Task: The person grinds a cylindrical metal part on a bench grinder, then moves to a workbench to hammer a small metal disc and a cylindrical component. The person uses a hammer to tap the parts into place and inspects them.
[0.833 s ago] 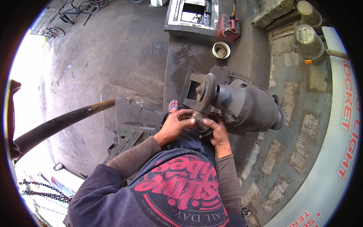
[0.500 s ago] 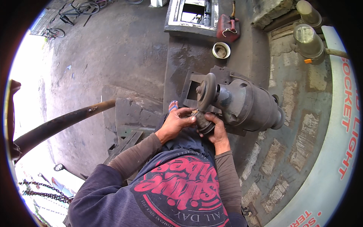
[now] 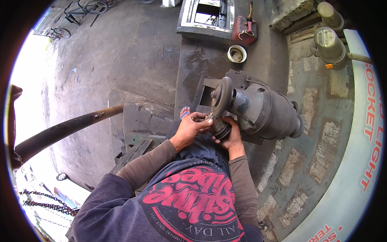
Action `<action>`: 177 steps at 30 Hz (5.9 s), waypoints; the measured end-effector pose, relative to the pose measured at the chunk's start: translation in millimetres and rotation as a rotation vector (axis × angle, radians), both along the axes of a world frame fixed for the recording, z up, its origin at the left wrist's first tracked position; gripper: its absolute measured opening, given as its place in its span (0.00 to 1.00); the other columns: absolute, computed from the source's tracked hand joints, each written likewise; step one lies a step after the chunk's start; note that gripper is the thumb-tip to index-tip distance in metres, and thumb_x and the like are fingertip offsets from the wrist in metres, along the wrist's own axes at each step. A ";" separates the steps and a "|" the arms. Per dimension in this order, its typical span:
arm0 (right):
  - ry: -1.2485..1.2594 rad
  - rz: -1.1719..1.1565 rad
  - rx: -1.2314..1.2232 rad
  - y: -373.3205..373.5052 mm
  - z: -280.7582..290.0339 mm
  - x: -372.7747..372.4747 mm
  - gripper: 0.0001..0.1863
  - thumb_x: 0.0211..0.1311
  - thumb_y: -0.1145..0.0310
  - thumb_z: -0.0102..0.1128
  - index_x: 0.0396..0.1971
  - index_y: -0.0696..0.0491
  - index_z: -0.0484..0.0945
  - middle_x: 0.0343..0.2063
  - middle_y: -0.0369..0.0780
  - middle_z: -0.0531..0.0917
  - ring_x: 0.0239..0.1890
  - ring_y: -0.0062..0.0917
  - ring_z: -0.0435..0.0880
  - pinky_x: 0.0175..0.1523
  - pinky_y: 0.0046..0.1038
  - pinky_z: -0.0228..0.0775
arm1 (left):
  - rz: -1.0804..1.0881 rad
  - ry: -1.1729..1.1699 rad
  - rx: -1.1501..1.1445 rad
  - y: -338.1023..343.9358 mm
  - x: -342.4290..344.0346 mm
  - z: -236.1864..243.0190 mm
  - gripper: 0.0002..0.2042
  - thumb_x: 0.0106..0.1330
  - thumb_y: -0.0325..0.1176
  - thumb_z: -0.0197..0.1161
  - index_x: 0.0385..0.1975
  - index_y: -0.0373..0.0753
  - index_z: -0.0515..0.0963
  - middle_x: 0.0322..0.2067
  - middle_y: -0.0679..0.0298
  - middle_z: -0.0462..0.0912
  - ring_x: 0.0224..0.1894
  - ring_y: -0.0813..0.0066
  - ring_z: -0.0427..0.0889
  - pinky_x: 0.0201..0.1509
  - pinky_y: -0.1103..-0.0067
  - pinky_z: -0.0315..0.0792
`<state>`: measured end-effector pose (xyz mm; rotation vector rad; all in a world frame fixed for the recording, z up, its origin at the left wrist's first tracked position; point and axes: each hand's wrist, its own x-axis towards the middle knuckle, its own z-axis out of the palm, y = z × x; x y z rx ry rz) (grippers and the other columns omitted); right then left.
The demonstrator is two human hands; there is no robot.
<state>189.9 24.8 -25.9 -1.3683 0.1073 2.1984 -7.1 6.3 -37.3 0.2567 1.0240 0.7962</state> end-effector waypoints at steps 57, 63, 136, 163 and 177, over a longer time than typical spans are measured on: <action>-0.290 0.047 0.441 -21.6 29.0 -1.6 0.26 0.59 0.57 0.69 0.52 0.57 0.76 0.38 0.42 0.86 0.27 0.28 0.87 0.22 0.26 0.77 | -0.077 -0.209 0.197 -7.6 -12.4 6.1 0.31 0.69 0.27 0.71 0.71 0.30 0.68 0.58 0.57 0.79 0.50 0.73 0.84 0.55 0.75 0.80; -0.161 0.008 0.282 -21.6 16.3 0.6 0.24 0.67 0.47 0.63 0.48 0.54 0.81 0.33 0.40 0.88 0.24 0.29 0.85 0.19 0.25 0.72 | -0.061 -0.157 0.163 -6.3 -10.0 8.9 0.29 0.68 0.30 0.74 0.66 0.30 0.71 0.54 0.57 0.81 0.47 0.74 0.84 0.52 0.75 0.81; -0.066 -0.137 0.052 -21.0 23.9 -14.9 0.35 0.69 0.31 0.47 0.39 0.52 0.83 0.23 0.37 0.84 0.12 0.26 0.77 0.11 0.22 0.62 | 0.026 0.079 0.093 -0.1 2.5 39.5 0.28 0.54 0.32 0.85 0.46 0.28 0.72 0.37 0.54 0.84 0.33 0.71 0.87 0.36 0.74 0.85; -0.004 -0.142 -0.021 -20.4 20.7 -14.4 0.38 0.68 0.30 0.44 0.35 0.54 0.83 0.21 0.42 0.83 0.10 0.26 0.73 0.10 0.22 0.59 | -0.005 0.202 0.104 0.6 6.6 33.5 0.27 0.52 0.36 0.86 0.40 0.32 0.72 0.29 0.58 0.84 0.26 0.76 0.84 0.29 0.80 0.80; -0.003 -0.142 0.031 -25.9 21.2 -12.4 0.36 0.68 0.31 0.45 0.38 0.52 0.83 0.21 0.38 0.83 0.10 0.27 0.74 0.10 0.22 0.60 | -0.014 0.206 0.178 0.2 5.9 38.6 0.27 0.51 0.33 0.86 0.41 0.32 0.71 0.30 0.56 0.84 0.27 0.73 0.85 0.29 0.78 0.81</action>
